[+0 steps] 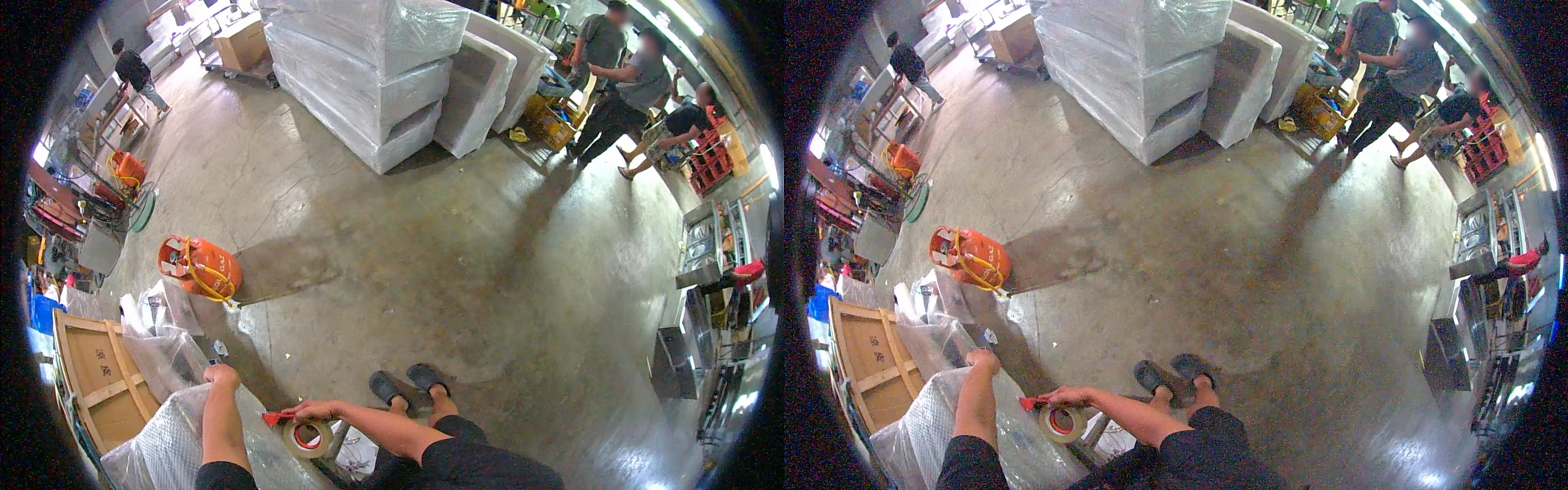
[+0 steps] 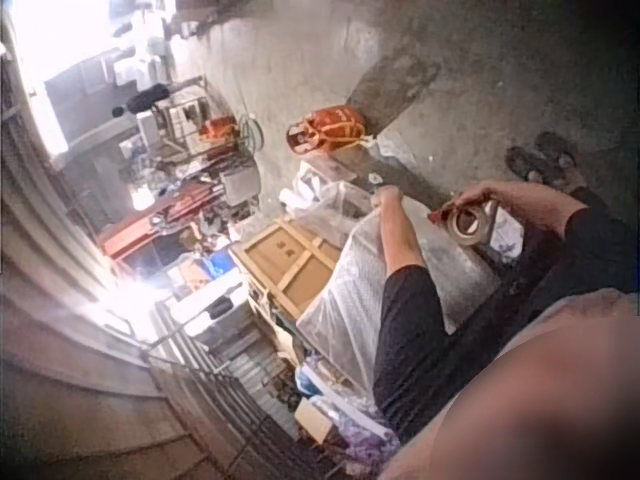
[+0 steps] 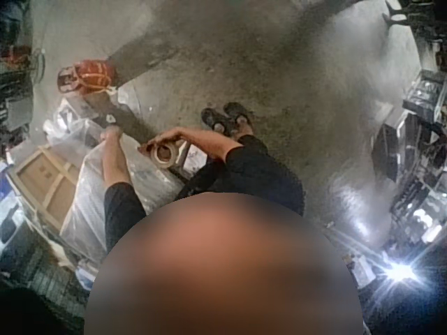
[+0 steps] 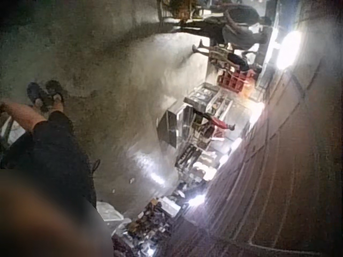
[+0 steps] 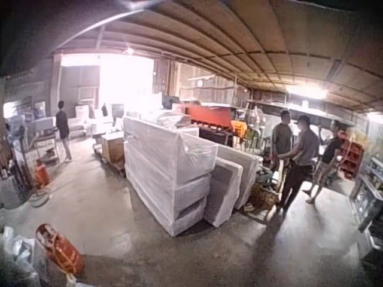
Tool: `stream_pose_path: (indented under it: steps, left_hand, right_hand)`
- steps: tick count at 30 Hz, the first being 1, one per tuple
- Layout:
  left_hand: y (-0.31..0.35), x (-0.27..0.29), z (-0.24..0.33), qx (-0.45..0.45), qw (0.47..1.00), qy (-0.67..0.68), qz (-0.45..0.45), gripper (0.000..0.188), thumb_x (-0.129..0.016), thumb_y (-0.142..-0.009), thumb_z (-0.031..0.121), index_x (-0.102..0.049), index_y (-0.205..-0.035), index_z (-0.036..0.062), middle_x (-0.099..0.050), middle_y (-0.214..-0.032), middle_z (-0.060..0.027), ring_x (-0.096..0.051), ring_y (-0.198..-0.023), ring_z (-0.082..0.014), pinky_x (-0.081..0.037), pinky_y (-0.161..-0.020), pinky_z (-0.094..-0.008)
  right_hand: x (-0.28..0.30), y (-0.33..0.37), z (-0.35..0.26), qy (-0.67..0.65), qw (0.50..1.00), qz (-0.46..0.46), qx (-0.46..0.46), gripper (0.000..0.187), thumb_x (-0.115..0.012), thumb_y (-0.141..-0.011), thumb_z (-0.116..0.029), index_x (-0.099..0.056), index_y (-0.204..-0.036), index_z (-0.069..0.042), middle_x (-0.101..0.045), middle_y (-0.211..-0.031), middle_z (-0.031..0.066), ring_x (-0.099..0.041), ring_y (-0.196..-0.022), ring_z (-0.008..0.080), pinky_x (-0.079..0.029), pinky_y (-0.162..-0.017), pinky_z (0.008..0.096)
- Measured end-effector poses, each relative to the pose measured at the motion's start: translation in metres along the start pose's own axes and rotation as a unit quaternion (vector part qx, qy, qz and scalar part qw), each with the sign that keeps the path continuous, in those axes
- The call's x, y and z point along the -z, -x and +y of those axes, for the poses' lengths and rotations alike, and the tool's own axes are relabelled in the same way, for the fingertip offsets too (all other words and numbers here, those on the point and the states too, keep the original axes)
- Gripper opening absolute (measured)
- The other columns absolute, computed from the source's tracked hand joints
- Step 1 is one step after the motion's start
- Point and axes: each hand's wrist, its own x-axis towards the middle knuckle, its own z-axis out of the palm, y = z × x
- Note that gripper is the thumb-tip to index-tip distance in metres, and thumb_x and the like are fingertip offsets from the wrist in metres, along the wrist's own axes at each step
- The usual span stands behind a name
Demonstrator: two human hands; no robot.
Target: The person wraps a large rectangular item on a wooden pallet with bubble wrap and secures it using a handheld tape dispenser. The person repeatedly applies tape along the edges and corners to hold the bubble wrap in place.
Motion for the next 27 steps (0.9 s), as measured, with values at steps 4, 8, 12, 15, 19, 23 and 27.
stream_pose_path:
  steps: [4,8,12,15,19,23,27]
  left_hand:
    - [-0.025,-0.013,-0.005,0.025,0.999,0.038,0.012,0.046,-0.061,-0.090,0.036,-0.065,-0.133,0.0181,-0.060,-0.141,-0.0041,-0.060,-0.124,-0.0240,-0.054,-0.086,-0.0478]
    - [-0.016,0.000,-0.009,-0.002,0.998,0.062,0.020,0.048,-0.064,-0.089,0.035,-0.064,-0.132,0.0137,-0.061,-0.138,-0.0072,-0.061,-0.124,-0.0237,-0.053,-0.090,-0.0465]
    - [0.073,0.029,0.002,-0.170,0.882,0.343,0.274,0.047,-0.049,-0.097,0.030,-0.054,-0.136,0.0037,-0.053,-0.138,-0.0230,-0.054,-0.126,-0.0395,-0.043,-0.106,-0.0476]
    - [0.187,0.037,0.019,-0.216,0.849,0.311,0.370,0.037,-0.050,-0.099,0.032,-0.063,-0.123,0.0073,-0.059,-0.129,-0.0180,-0.057,-0.119,-0.0375,-0.042,-0.104,-0.0474]
    - [0.376,-0.022,0.025,-0.291,0.787,0.331,0.433,0.038,-0.059,-0.096,0.029,-0.059,-0.128,0.0088,-0.058,-0.135,-0.0132,-0.052,-0.129,-0.0316,-0.036,-0.110,-0.0459]
    - [0.522,-0.115,0.016,-0.178,0.806,0.331,0.457,0.039,-0.065,-0.091,0.016,-0.061,-0.128,0.0096,-0.059,-0.136,-0.0120,-0.048,-0.135,-0.0320,-0.032,-0.113,-0.0482]
    - [0.628,-0.228,0.021,-0.029,0.807,0.423,0.411,0.040,-0.065,-0.089,0.014,-0.060,-0.128,0.0062,-0.056,-0.138,-0.0151,-0.045,-0.137,-0.0358,-0.032,-0.114,-0.0477]
  right_hand:
    - [-0.011,0.013,-0.008,0.015,1.000,-0.003,-0.004,0.063,-0.066,-0.092,-0.032,-0.049,-0.148,-0.009,-0.063,-0.126,0.0001,-0.054,-0.112,0.0113,-0.042,-0.100,0.0286]
    - [-0.026,0.039,-0.014,0.044,0.999,0.013,-0.008,0.066,-0.067,-0.091,-0.030,-0.044,-0.151,-0.011,-0.054,-0.141,0.0017,-0.048,-0.127,0.0146,-0.037,-0.107,0.0308]
    - [-0.043,0.054,0.012,0.091,0.987,-0.045,0.124,0.069,-0.066,-0.090,-0.025,-0.041,-0.152,-0.009,-0.042,-0.155,0.0026,-0.037,-0.141,0.0177,-0.030,-0.116,0.0340]
    - [-0.059,0.082,0.048,0.030,0.996,-0.062,0.056,0.068,-0.069,-0.086,-0.024,-0.048,-0.148,-0.009,-0.055,-0.139,0.0020,-0.049,-0.124,0.0146,-0.040,-0.104,0.0317]
    - [-0.099,0.152,0.091,0.097,0.993,-0.003,-0.063,0.068,-0.070,-0.082,-0.020,-0.051,-0.147,-0.017,-0.064,-0.093,-0.0045,-0.053,-0.074,0.0066,-0.046,-0.067,0.0248]
    - [-0.141,0.214,0.115,0.102,0.989,0.054,-0.096,0.068,-0.073,-0.081,-0.021,-0.053,-0.146,-0.024,-0.058,-0.081,-0.0050,-0.045,-0.061,0.0062,-0.039,-0.056,0.0246]
    - [-0.175,0.253,0.159,0.082,0.992,0.005,-0.098,0.069,-0.072,-0.080,-0.022,-0.053,-0.146,-0.024,-0.057,-0.080,-0.0056,-0.043,-0.059,0.0064,-0.038,-0.054,0.0245]
